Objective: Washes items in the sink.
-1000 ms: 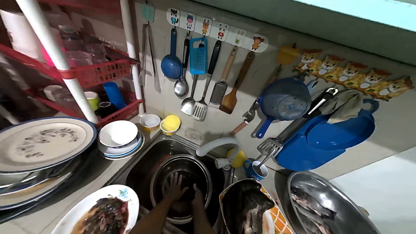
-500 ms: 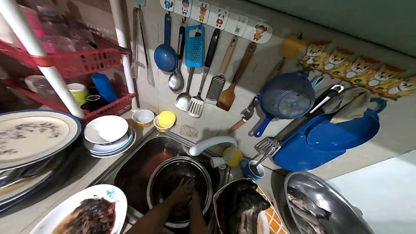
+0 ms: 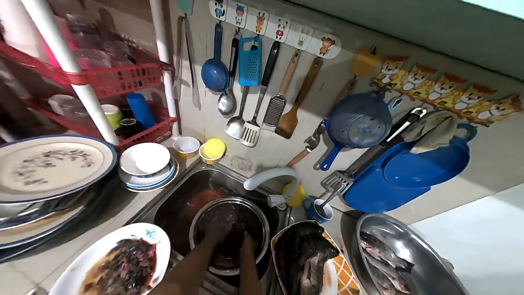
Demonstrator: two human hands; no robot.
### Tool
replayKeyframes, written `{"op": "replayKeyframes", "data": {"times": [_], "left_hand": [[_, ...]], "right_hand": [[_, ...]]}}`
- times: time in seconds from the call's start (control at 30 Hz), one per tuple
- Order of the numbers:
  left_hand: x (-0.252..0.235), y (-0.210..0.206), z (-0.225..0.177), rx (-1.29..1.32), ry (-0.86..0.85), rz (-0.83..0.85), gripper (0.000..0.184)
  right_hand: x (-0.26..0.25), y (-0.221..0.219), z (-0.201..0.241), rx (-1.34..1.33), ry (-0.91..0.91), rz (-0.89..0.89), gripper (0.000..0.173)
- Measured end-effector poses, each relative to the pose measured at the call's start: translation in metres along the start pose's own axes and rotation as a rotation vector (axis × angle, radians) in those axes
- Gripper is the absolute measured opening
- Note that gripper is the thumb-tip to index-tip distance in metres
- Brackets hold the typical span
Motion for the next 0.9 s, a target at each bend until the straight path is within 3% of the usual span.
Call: {"op": "replayKeyframes", "data": {"times": [0.07, 0.13, 0.23, 0.37, 0.47, 0.57, 0.6, 0.67, 0.73, 0.8, 0.9], "left_hand": [[0.003, 0.01, 0.008, 0.111, 0.133, -0.081, 0.068], [0.014, 0.013, 0.005, 0.259, 0.229, -0.12, 0.059], [0.037, 0.005, -0.006, 0.752, 0.25, -0.216, 0.05], [0.071, 0.004, -0.037, 1.628, 0.235, -0.189, 0.062], [0.085, 0.013, -0.042, 1.893, 0.213, -0.155, 0.061], [0.085, 0.034, -0.042, 1.875, -0.086, -0.312, 0.058], [0.089, 0.043, -0.04, 1.816, -0.08, -0.387, 0.059], [0.096, 0.057, -0.029, 1.708, 0.089, -0.567, 0.066], [0.104, 0.069, -0.014, 1.637, 0.269, -0.736, 0.075], [0.112, 0.082, -0.01, 1.597, 0.299, -0.853, 0.076], [0.116, 0.095, -0.011, 1.553, 0.258, -0.92, 0.079]], "right_hand": [[0.01, 0.003, 0.026, 0.137, 0.149, -0.042, 0.052], [0.037, 0.001, 0.056, 0.329, 0.352, -0.025, 0.051], [0.086, -0.008, 0.098, 0.628, 0.576, 0.011, 0.05], [0.13, -0.014, 0.133, 0.836, 0.665, 0.033, 0.049], [0.146, -0.007, 0.154, 0.795, 0.722, 0.103, 0.049], [0.151, 0.003, 0.177, 0.739, 0.776, 0.249, 0.051], [0.149, 0.005, 0.185, 0.742, 0.808, 0.305, 0.049], [0.134, 0.01, 0.205, 0.796, 0.904, 0.339, 0.044], [0.108, 0.014, 0.224, 1.072, 0.999, 0.2, 0.047], [0.072, 0.011, 0.226, 1.39, 1.001, 0.148, 0.051], [0.041, 0.002, 0.218, 1.541, 1.037, 0.173, 0.057]]}}
Point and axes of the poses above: each hand's wrist, its own x-axis away from the middle knuckle, its own y-axis out of the back of the hand, z = x × y, the point moved 8 cm from there along -x, towards the middle knuckle, and after that the axes turned 4 degrees about -y, right-handed, at the moved point
